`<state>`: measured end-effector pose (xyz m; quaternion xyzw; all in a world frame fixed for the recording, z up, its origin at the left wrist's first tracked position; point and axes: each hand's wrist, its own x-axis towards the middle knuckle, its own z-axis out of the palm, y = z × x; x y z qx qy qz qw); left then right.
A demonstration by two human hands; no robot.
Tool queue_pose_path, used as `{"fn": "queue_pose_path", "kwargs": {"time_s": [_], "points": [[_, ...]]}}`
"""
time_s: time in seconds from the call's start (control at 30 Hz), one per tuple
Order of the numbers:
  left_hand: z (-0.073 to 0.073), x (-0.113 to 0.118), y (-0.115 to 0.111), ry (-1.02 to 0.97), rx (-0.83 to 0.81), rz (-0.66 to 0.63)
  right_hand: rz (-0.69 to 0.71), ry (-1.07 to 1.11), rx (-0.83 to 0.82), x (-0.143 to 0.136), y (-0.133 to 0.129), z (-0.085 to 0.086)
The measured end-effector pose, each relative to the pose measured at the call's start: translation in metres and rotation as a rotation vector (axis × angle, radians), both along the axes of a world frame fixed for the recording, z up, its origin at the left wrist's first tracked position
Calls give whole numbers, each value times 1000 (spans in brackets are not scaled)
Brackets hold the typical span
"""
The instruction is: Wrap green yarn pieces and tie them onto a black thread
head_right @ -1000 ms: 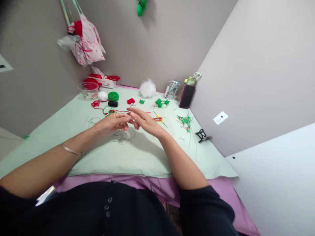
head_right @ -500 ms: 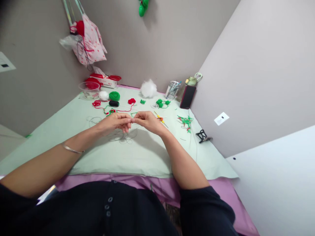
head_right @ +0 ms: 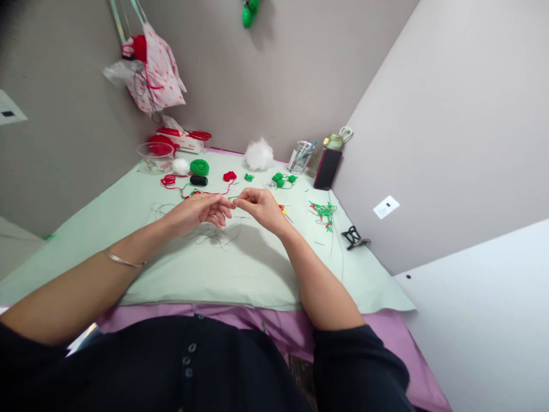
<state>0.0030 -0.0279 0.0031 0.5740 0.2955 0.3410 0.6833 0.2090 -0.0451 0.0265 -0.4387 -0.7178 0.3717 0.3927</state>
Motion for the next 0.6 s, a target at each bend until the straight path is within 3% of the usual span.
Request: {"fn": "queue_pose_path", "kwargs": {"time_s": [0.3, 0.6], "points": [[-7, 2, 0, 37, 137, 38, 7, -23, 18, -1, 1, -2], [-1, 1, 0, 55, 152, 127, 28, -97, 19, 0, -2, 0]]}}
